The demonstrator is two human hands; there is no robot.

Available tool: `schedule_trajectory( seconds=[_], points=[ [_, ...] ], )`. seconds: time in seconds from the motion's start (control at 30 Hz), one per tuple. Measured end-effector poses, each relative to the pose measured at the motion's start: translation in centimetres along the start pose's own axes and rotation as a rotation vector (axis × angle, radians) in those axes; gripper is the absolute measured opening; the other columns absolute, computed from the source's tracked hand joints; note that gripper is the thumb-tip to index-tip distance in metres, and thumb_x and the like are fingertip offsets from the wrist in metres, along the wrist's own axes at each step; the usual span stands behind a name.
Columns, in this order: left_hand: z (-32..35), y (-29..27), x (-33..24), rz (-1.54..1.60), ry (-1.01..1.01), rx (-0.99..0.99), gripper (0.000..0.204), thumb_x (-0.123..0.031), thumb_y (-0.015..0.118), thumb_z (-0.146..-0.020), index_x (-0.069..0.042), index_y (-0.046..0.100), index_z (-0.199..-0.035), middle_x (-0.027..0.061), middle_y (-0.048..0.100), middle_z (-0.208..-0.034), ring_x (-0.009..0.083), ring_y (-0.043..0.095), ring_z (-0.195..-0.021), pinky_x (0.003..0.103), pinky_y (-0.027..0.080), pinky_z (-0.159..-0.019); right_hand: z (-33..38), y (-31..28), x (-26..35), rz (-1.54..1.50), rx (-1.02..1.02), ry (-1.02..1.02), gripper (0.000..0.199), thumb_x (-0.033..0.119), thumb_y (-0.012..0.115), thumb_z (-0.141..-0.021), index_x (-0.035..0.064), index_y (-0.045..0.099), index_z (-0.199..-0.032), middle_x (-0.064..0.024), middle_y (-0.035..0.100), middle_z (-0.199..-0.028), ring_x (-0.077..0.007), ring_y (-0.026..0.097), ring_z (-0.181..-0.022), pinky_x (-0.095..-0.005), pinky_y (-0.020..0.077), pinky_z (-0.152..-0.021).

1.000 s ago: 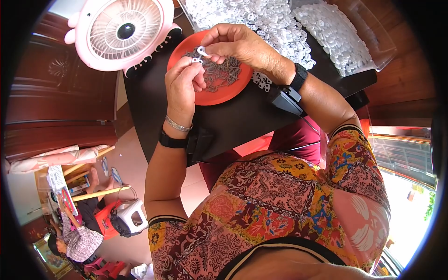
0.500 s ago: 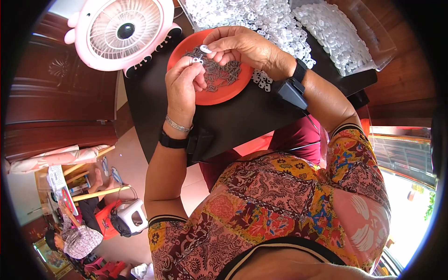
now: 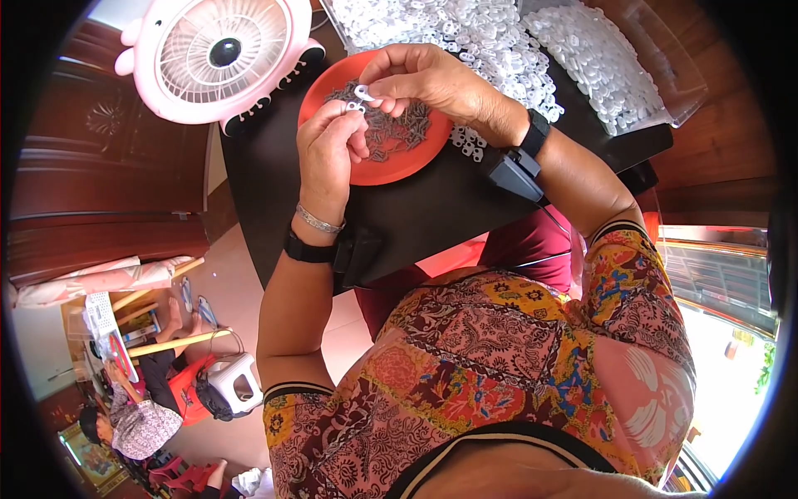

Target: The recorder is manually assembling small metal springs into white plastic hardware components on a workbench.

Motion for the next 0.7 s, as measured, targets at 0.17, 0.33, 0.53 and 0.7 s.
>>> schedule_trajectory(
  seconds=[0.17, 0.33, 0.53, 0.7],
  points=[
    [0.2, 0.0, -0.1, -0.08, -0.01, 0.021, 0.021, -0.014, 0.046, -0.088, -0.005, 0.052, -0.07, 0.0017, 0.05, -0.064, 0.0099, 0.049, -0.054, 0.021, 0.038, -0.05, 0.3, 0.6, 0.5, 0.18, -0.028, -0.131, 0.017, 0.006, 0.065, -0.084, -0.0014, 0.062, -0.098, -0.0018, 0.063, -0.084, -0.0062, 0.058, -0.075, -0.0202, 0.0481, -0.07],
    [0.1, 0.2, -0.1, -0.078, -0.011, 0.042, 0.021, -0.014, 0.046, -0.089, -0.003, 0.054, -0.073, 0.0012, 0.05, -0.065, 0.0093, 0.049, -0.055, 0.02, 0.038, -0.05, 0.5, 0.7, 0.9, 0.304, -0.037, -0.22, 0.016, 0.006, 0.065, -0.085, -0.0006, 0.063, -0.099, -0.0021, 0.064, -0.088, -0.0072, 0.059, -0.082, -0.0222, 0.0487, -0.077],
    [0.2, 0.1, 0.4, -0.04, 0.012, 0.044, 0.021, -0.015, 0.046, -0.09, -0.003, 0.055, -0.075, 0.0014, 0.051, -0.066, 0.01, 0.05, -0.056, 0.021, 0.038, -0.051, 0.3, 0.9, 0.4, 0.3, 0.003, -0.194, 0.016, 0.006, 0.065, -0.085, -0.0001, 0.063, -0.099, -0.0024, 0.065, -0.09, -0.0076, 0.059, -0.084, -0.0228, 0.0487, -0.079],
    [0.3, 0.0, 0.4, 0.051, -0.009, -0.012, 0.02, -0.017, 0.047, -0.091, -0.002, 0.056, -0.083, 0.002, 0.052, -0.067, 0.0107, 0.051, -0.058, 0.022, 0.04, -0.054, 0.6, 1.8, 0.8, 0.45, 0.001, -0.327, 0.021, 0.004, 0.069, -0.081, 0.0025, 0.061, -0.101, -0.0013, 0.064, -0.089, -0.0091, 0.061, -0.084, -0.0234, 0.0502, -0.077]
  ],
)
Point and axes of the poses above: each hand's wrist, its own z-axis away from the middle knuckle, its own y-axis out of the palm, x = y × z, the point moved 6 cm from there along -z, towards the middle knuckle
